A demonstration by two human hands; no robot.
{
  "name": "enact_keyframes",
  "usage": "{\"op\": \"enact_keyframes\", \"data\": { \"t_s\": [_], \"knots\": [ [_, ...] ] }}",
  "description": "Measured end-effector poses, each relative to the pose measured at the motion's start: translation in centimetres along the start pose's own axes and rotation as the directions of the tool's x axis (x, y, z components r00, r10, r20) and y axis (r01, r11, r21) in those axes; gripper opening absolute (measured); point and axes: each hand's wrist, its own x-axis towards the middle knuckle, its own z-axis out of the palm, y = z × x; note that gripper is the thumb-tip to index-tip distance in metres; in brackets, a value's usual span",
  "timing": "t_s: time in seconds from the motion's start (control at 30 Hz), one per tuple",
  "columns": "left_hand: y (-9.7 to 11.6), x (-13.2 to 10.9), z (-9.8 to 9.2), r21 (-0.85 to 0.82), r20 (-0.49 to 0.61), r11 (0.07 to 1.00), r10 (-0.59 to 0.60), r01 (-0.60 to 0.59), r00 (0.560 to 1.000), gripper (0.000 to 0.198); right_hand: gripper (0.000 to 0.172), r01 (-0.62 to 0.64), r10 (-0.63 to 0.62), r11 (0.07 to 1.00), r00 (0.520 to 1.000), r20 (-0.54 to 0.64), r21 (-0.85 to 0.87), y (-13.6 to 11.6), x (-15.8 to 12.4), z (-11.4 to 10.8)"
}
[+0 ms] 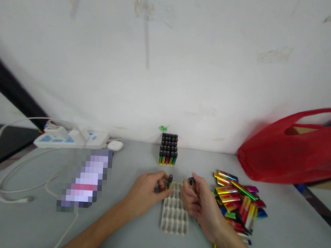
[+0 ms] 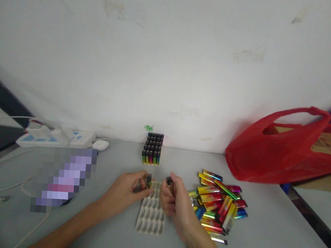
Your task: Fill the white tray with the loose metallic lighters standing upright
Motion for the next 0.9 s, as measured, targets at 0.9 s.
{"op": "enact_keyframes", "data": {
  "t_s": [0.9],
  "knots": [
    [0.21,-0.10,-0.19,0.012,0.000,1.000,0.006,-0.006,1.000,0.028,0.058,0.118,-0.125,0.991,0.984,-0.126,-0.067,0.75,-0.38,1.00]
  ]
}}
